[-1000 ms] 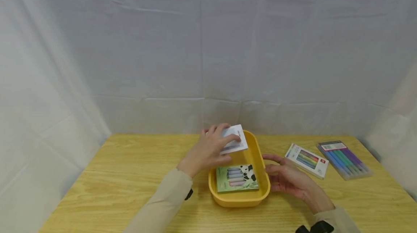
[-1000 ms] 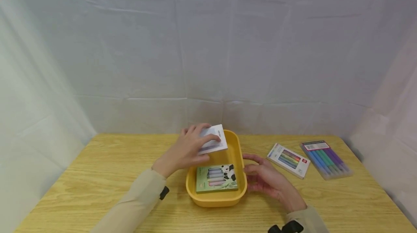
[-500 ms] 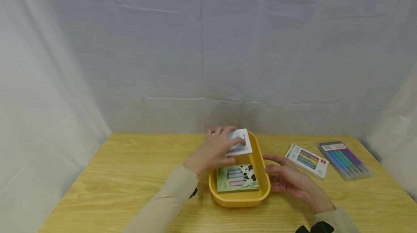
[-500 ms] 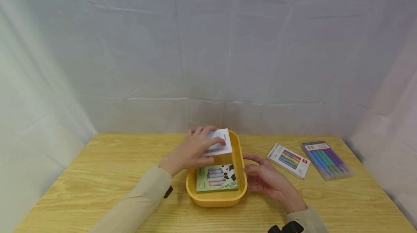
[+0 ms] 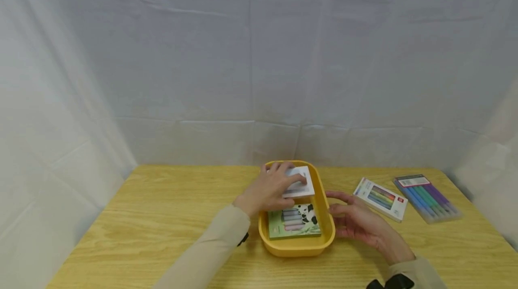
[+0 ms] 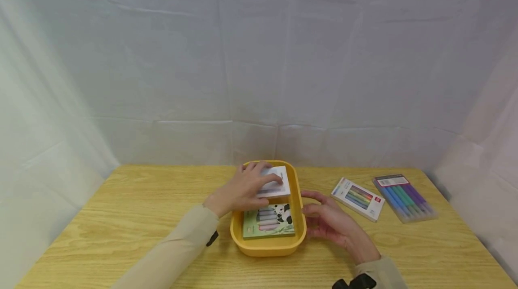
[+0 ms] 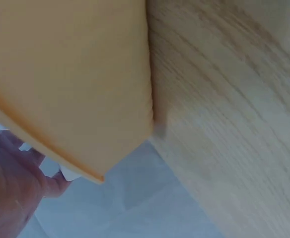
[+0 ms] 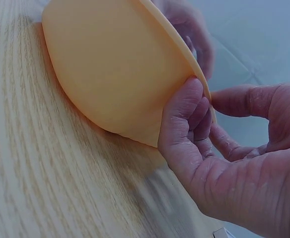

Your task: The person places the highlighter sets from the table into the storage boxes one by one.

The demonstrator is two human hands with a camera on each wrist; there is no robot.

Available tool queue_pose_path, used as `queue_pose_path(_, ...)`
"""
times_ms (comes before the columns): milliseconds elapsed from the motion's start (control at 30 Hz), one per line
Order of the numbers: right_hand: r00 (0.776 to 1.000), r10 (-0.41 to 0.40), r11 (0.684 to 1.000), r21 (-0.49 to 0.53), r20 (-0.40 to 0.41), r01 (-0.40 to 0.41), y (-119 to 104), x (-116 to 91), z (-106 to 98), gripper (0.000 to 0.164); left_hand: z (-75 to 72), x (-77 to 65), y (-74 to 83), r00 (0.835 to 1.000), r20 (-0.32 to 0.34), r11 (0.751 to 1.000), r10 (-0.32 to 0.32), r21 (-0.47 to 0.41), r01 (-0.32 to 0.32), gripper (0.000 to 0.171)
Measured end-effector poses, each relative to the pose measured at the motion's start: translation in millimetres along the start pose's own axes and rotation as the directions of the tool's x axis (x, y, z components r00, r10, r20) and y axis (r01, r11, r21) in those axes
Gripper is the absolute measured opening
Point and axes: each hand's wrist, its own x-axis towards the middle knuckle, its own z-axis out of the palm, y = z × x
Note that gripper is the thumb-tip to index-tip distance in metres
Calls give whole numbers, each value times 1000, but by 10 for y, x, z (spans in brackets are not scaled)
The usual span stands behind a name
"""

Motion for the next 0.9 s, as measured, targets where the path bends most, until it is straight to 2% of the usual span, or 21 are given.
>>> queue_pose_path(333, 1000, -10, 1000, 7, 18, 9, 9, 0, -11, 73, 74, 1, -20, 998, 57, 999, -37, 15, 37, 49)
queue_pose_path(900, 1000, -5, 1000, 8, 18, 5, -6, -13, 3, 73, 163, 68, -26, 992, 105, 998, -68, 12, 68, 49)
